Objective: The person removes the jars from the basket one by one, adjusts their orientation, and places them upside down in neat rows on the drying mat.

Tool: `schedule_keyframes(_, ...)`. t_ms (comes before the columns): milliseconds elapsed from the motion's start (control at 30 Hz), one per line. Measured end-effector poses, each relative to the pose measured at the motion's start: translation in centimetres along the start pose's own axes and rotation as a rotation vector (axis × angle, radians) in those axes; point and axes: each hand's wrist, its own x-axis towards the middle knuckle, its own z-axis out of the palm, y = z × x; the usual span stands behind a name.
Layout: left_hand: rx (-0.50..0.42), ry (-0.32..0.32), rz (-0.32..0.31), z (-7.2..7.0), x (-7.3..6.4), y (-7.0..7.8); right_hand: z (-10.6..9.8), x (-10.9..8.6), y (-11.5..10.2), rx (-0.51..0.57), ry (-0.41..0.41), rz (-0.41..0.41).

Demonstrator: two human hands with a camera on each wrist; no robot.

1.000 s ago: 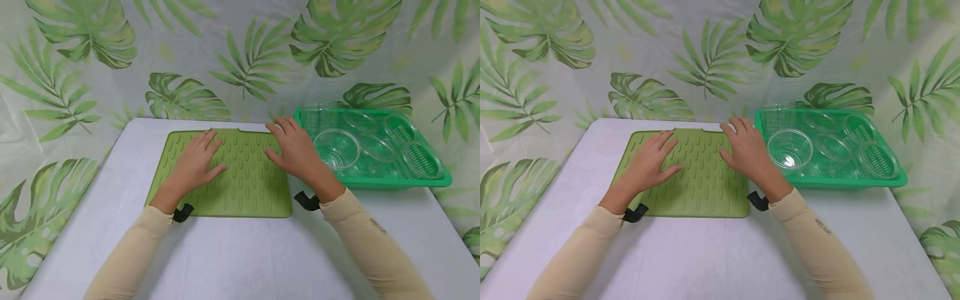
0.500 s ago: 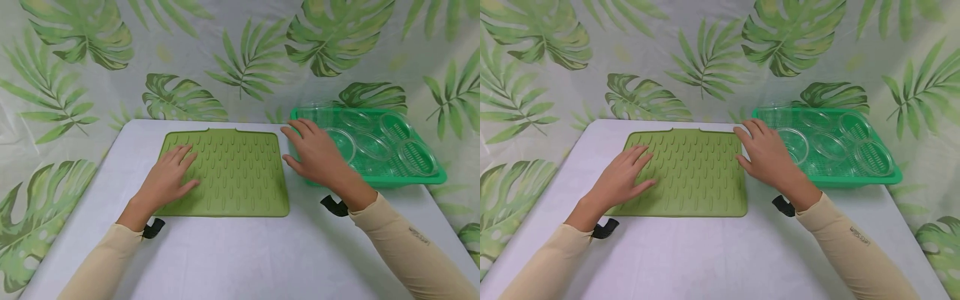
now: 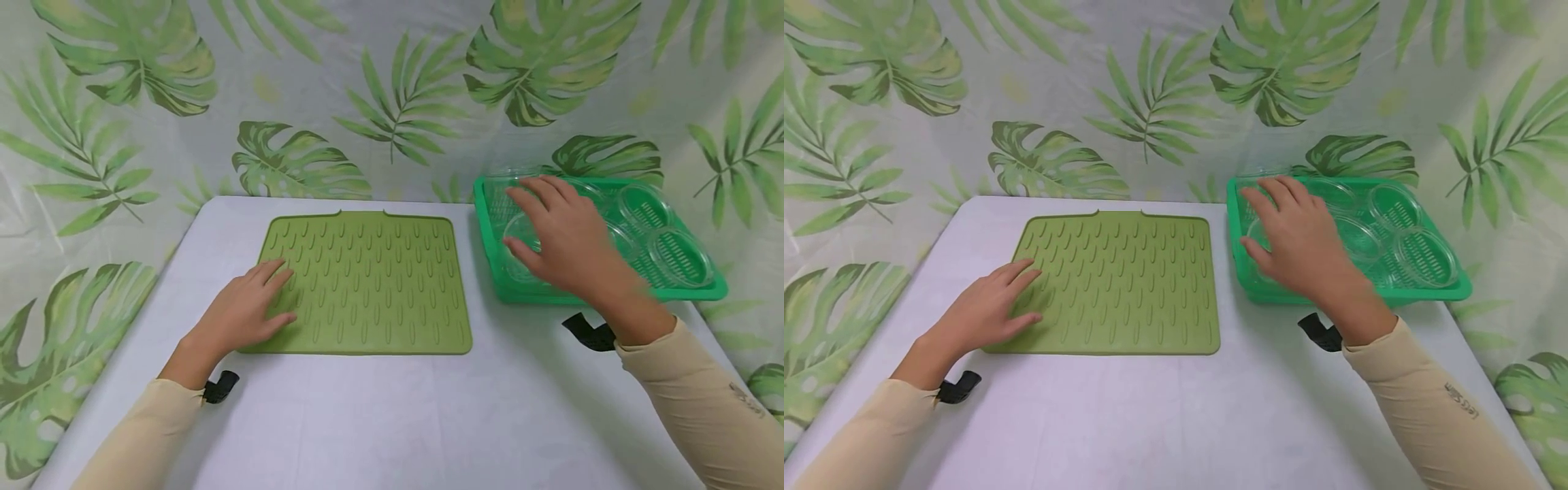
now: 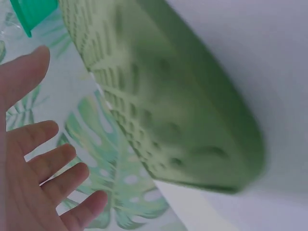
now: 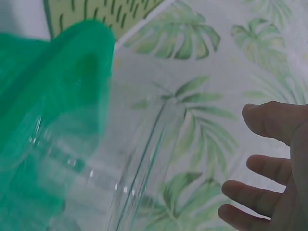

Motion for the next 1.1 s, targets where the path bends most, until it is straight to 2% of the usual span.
schedule_keyframes(200,-0.045,-0.087,-0.05,0.3,-1.6,-1.6,-1.0,-0.9,1.8,0.013,-0.026,0.035)
schedule_keyframes(400,-0.076,-0.148,-0.088,0.4,-2.5,-2.8,-1.0,-2.4,3.6,0.054,-0.066,0.099)
schedule_keyframes(567,-0.094,-0.181,-0.128,0.7,-3.0,-3.3,-0.5,-3.7,4.9,0.108,-0.027,0.121)
schedule_keyframes(667,-0.151,-0.232,-0.16,0.8,-3.2,-3.5,-0.3,-4.4,5.6,0.14,0.009,0.132)
schedule_keyframes(833,-0.319,-0.315,-0.195,1.1,-3.4,-3.6,-0.1,-5.4,6.5,0.145,-0.02,0.186)
schedule_keyframes(933,-0.362,-0.314,-0.183,1.4,-3.5,-3.8,0.2,-5.9,6.8,0.148,-0.055,0.215)
schedule_keyframes(1100,-0.353,-0.278,-0.151,1.9,-3.5,-4.2,0.7,-6.3,7.1,0.159,-0.08,0.231)
